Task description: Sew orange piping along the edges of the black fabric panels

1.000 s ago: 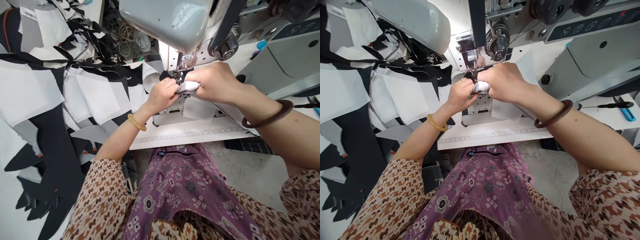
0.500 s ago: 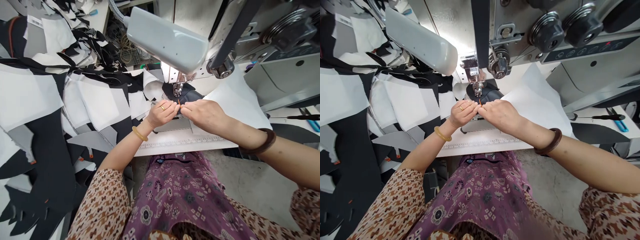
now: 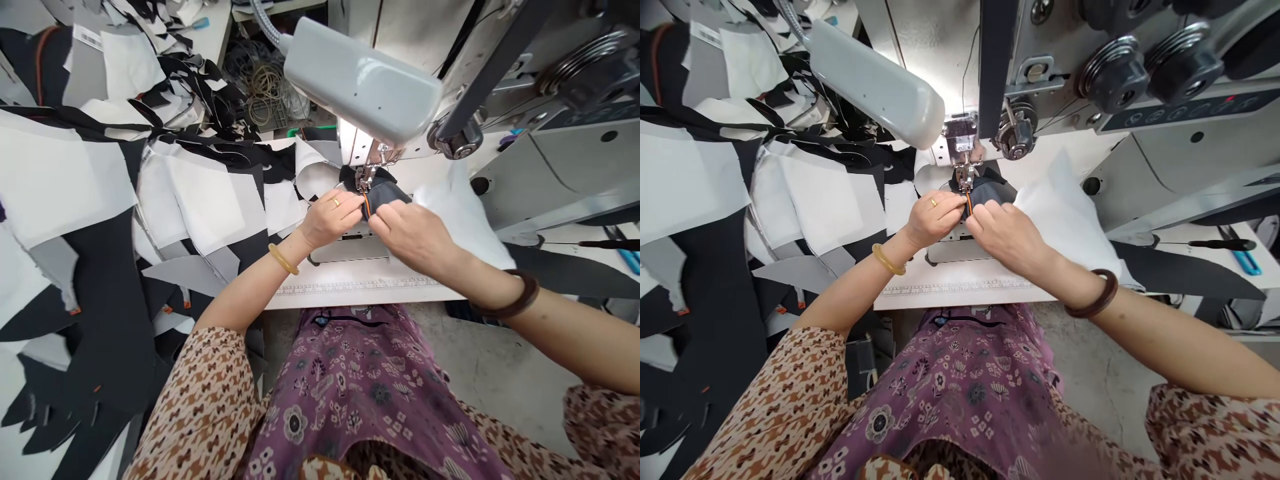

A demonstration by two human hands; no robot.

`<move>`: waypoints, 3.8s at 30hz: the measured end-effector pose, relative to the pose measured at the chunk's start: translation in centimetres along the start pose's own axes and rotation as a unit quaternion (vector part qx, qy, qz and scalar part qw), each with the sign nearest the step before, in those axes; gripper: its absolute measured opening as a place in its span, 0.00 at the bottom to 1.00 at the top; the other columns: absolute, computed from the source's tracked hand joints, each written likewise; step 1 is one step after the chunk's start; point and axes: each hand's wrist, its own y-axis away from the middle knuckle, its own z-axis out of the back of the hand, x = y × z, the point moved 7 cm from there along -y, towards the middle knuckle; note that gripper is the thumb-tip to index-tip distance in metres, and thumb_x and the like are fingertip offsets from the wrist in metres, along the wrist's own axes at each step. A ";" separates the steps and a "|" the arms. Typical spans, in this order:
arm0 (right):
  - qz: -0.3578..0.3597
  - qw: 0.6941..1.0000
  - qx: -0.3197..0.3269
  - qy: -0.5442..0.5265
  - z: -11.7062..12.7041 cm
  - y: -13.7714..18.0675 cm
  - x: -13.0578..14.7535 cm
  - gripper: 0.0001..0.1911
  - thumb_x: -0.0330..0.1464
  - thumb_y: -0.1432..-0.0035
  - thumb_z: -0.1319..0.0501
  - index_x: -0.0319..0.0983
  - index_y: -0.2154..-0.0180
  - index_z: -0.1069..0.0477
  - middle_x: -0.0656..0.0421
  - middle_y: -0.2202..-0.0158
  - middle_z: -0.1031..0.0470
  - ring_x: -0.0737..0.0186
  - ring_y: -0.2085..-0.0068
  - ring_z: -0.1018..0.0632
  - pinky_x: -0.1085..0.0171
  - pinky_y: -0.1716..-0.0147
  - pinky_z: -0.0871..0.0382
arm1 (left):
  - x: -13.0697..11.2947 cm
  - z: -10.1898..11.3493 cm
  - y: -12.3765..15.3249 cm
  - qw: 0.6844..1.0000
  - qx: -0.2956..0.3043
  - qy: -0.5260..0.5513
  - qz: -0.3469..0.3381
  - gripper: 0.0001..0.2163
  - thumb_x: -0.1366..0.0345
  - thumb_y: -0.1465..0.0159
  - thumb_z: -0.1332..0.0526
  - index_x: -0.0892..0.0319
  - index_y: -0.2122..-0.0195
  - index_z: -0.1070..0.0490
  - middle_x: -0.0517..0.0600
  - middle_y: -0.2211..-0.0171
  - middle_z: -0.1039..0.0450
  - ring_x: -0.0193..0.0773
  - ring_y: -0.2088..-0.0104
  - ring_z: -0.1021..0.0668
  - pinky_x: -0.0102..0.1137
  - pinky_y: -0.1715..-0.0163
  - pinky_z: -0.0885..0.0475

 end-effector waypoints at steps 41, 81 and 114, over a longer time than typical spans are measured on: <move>-0.149 0.981 0.072 -0.102 4.5 -1.8 -4.3 0.06 0.24 0.57 0.47 0.37 0.74 0.34 0.58 0.75 0.33 0.68 0.72 0.37 0.65 0.74 0.56 | 2.6 -2.2 -1.1 0.962 0.192 0.154 0.116 0.19 0.52 0.32 0.56 0.56 0.70 0.34 0.50 0.73 0.31 0.39 0.66 0.26 0.37 0.67 0.31; -0.043 0.987 0.118 -0.102 0.9 -0.9 -2.4 0.12 0.20 0.53 0.52 0.37 0.72 0.33 0.57 0.75 0.32 0.67 0.74 0.38 0.64 0.72 0.56 | 1.6 -1.9 1.3 0.991 0.060 0.052 0.108 0.14 0.70 0.32 0.54 0.57 0.54 0.30 0.50 0.67 0.24 0.35 0.62 0.23 0.32 0.65 0.29; -0.035 0.998 0.060 -0.008 1.4 -1.0 0.3 0.15 0.18 0.44 0.57 0.34 0.71 0.36 0.53 0.70 0.35 0.63 0.68 0.36 0.65 0.79 0.59 | 2.5 -2.9 2.0 0.976 0.049 0.123 0.171 0.12 0.64 0.32 0.51 0.57 0.60 0.27 0.52 0.65 0.22 0.39 0.55 0.22 0.36 0.60 0.29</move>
